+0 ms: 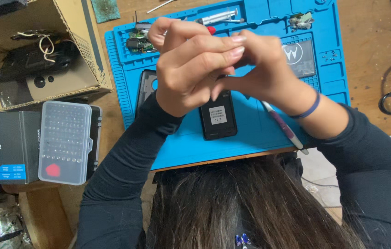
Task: The person uses a screwdriver to remove screws from a small black electronic device placed on a blue work mat. They repeatedly pick up the device, unscrew components, and place the screws into a red magnetic holder. The person continues this process throughout the clip, handling the device and tools with both hands.
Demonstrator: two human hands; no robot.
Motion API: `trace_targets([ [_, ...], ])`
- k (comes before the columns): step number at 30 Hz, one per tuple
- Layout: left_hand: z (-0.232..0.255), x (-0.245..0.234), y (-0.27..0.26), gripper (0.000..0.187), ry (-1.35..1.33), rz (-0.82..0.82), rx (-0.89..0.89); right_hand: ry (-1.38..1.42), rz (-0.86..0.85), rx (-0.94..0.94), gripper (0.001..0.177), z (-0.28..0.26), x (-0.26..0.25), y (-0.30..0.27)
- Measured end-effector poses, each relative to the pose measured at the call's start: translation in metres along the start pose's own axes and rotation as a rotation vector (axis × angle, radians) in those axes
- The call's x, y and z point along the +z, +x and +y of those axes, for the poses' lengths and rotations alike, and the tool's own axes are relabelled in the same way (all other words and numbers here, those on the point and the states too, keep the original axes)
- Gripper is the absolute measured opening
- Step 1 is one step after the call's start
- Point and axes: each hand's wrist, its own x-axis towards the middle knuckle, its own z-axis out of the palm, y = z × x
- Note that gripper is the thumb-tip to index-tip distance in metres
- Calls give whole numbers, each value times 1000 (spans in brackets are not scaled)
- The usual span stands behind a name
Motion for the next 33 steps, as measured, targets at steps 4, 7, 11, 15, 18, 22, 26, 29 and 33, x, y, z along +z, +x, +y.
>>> trace_targets([
  [4,0,-3,1,18,45,0,37,276,-272,92,69,-5,-20,7],
  [7,3,-1,4,10,156,42,150,118,-254,-6,11,3,-17,3],
  [11,4,-4,3,30,140,3,95,106,-155,-94,42,-3,-7,13],
  [15,0,-6,-1,12,227,11,123,192,-306,89,13,14,-18,-7],
  [18,9,-2,-3,41,166,-24,173,111,-204,8,21,6,-21,3],
  [22,9,-8,1,29,139,-50,163,25,-77,0,44,7,-7,-4],
  [26,9,-9,1,35,172,-20,184,87,-355,-4,12,8,-24,-4],
  [29,11,-8,-2,31,177,-38,163,-28,-198,-29,18,4,-15,-3],
  [33,11,-9,0,19,185,-37,168,114,-171,-68,41,-7,-10,6],
])
